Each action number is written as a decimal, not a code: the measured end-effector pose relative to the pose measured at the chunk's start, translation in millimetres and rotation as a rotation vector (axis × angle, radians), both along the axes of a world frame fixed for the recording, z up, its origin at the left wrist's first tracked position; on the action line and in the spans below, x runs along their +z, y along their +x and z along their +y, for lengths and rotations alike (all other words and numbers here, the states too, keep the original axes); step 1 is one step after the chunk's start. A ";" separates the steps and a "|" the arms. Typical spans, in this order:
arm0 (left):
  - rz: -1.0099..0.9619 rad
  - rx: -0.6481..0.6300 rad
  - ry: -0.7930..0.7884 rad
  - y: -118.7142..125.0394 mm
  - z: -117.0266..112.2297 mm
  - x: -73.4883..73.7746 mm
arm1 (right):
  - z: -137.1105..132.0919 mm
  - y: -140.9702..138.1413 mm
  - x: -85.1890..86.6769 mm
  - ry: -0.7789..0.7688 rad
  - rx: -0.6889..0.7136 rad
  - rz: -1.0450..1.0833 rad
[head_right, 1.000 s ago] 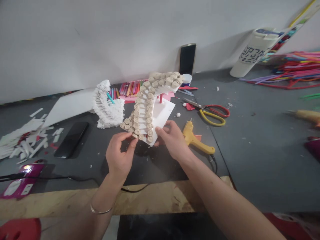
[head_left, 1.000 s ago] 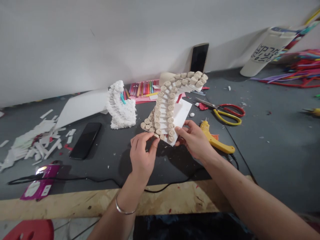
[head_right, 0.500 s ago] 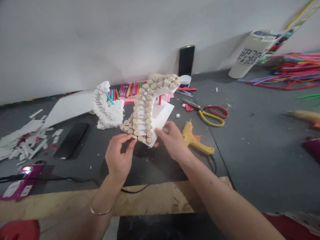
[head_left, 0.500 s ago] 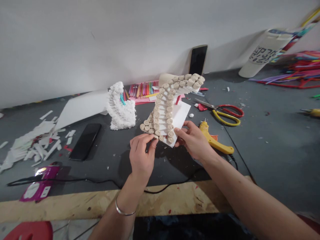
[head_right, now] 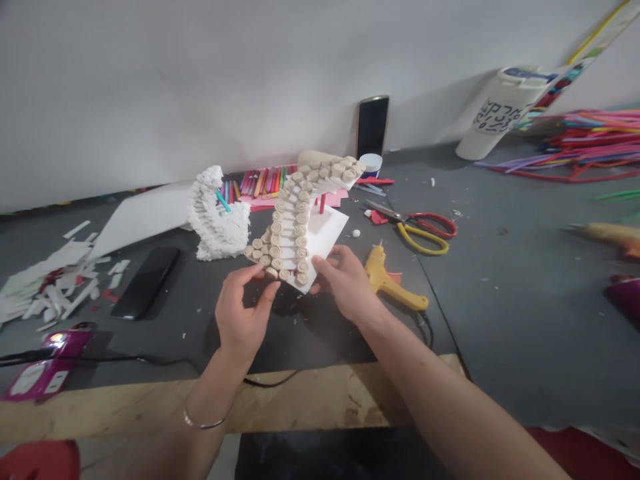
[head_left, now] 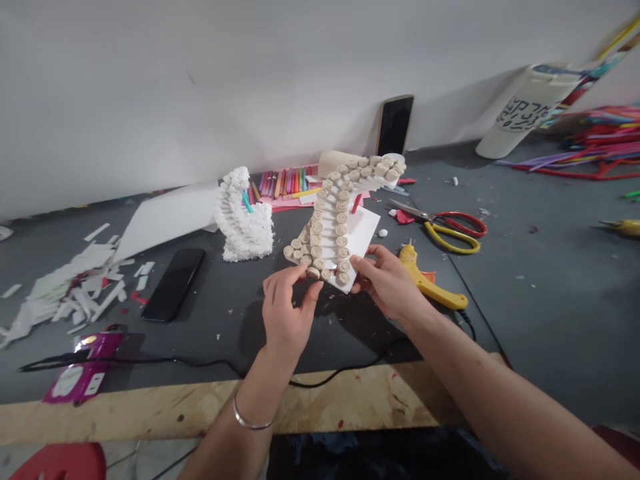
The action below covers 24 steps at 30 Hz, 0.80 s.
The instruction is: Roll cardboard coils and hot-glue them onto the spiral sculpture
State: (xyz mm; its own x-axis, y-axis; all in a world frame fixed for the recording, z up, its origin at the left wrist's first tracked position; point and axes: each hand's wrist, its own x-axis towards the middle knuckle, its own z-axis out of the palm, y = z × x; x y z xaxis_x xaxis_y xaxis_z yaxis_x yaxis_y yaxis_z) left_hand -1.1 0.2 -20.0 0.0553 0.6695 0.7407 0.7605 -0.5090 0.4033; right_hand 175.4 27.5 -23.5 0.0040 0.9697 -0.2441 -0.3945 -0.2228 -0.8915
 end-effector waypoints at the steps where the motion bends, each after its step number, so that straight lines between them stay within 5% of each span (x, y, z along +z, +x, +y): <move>1: -0.001 0.000 0.013 0.0 -0.5 0.5 | 0.3 0.5 0.1 -0.001 -0.003 0.013; 24: 0.026 0.028 0.077 -0.3 1.0 -1.0 | -0.5 -0.4 -3.5 -0.009 0.030 0.001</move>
